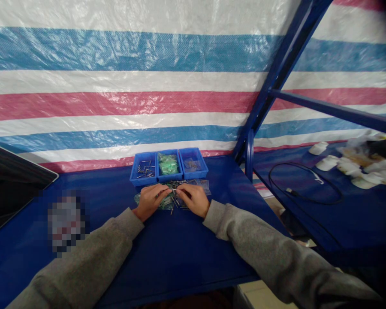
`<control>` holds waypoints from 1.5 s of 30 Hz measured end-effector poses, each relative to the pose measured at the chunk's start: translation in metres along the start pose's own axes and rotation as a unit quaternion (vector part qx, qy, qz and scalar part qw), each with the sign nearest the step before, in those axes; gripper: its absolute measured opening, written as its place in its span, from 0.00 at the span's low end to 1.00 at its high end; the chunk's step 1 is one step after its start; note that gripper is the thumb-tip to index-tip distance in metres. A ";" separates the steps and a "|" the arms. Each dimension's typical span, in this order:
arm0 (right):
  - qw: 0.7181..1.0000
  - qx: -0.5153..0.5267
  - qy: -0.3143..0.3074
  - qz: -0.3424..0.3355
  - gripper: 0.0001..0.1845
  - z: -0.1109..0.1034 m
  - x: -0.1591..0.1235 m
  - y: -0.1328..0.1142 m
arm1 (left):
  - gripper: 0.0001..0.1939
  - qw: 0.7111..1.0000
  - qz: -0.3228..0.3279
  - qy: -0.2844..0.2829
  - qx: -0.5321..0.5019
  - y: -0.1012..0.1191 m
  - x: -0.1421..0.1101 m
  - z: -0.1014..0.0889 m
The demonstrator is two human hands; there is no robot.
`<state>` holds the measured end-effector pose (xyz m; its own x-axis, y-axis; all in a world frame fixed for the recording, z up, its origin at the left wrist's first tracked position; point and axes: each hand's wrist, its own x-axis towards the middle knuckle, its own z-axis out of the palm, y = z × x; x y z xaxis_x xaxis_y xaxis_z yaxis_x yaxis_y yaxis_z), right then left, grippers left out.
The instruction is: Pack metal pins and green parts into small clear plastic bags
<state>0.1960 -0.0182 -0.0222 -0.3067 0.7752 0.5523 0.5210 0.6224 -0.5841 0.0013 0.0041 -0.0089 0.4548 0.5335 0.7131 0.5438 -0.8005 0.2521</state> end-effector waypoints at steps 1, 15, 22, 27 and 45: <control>1.000 -0.003 0.001 0.003 0.11 0.000 0.000 0.000 | 0.06 1.000 0.001 0.000 0.000 0.000 0.000 0.000; 1.000 0.007 -0.001 -0.011 0.12 0.001 -0.001 0.002 | 0.08 1.000 0.001 -0.017 0.010 -0.002 -0.001 0.000; 1.000 0.008 -0.004 -0.014 0.09 0.001 0.000 0.000 | 0.08 1.000 -0.006 -0.021 0.009 -0.002 -0.002 0.000; 1.000 0.018 -0.016 -0.019 0.11 0.000 0.000 -0.001 | 0.08 1.000 -0.006 -0.025 -0.002 -0.001 -0.002 0.000; 0.999 0.021 -0.018 -0.024 0.10 0.000 0.000 0.000 | 0.10 0.995 -0.027 -0.021 -0.097 0.003 0.002 -0.003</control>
<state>0.1954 -0.0181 -0.0220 -0.3591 0.7475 0.5588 0.4713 0.6620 -0.5827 0.0018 0.0023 -0.0047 0.4605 0.5846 0.6680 0.4243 -0.8059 0.4129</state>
